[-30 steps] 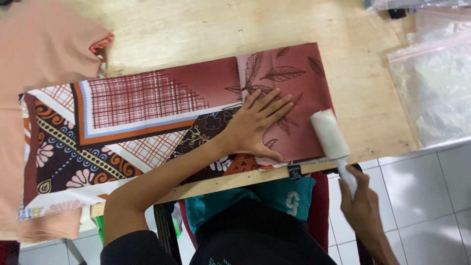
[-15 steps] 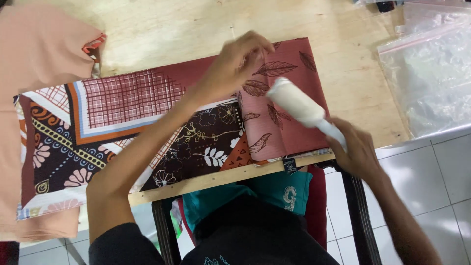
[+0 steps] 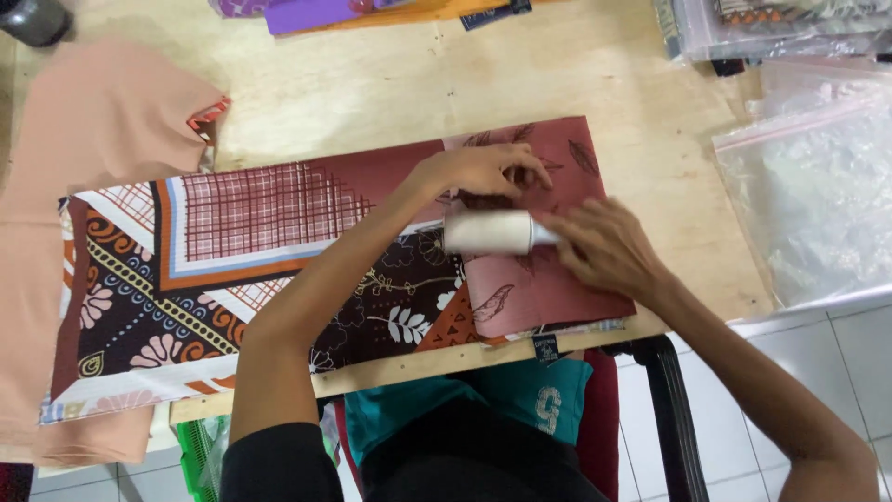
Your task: The person uses a white cylindrical roller to smooth and roll a patterned piece of fabric on a wooden table. They repeatedly roll the fabric, fold it, and smooth it with the roller to create a compact bundle.
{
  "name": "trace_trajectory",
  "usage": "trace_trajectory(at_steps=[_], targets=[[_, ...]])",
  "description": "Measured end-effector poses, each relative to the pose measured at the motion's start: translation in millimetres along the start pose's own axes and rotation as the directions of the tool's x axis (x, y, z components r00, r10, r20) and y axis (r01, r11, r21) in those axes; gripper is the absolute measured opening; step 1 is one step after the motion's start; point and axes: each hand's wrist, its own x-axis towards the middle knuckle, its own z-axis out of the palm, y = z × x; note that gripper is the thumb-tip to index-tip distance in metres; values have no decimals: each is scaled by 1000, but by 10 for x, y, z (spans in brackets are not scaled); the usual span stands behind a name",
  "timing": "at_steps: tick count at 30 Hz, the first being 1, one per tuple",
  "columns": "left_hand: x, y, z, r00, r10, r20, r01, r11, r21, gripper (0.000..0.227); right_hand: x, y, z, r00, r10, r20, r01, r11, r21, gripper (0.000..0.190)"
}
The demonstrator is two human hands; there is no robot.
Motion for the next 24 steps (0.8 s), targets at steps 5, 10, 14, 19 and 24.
trace_trajectory(at_steps=[5,10,14,19,24], targets=[[120,-172,81,999,31,10,-31,998,-49,54,-444,-249,91,996,-76,37,72,992,106,26],[107,-185,100,998,53,18,-52,997,-56,55,-812,-293,30,984,-40,176,6,982,190,29],[77,-124,122,999,40,9,-40,998,-43,52,-813,9,55,987,76,139,-95,986,136,35],[29,-49,102,1000,-1,14,1,1000,-28,51,-659,-104,-53,968,172,182,-187,980,70,27],[70,-113,59,997,54,50,-53,999,-4,54,-909,-316,-315,968,134,214,-175,967,185,24]])
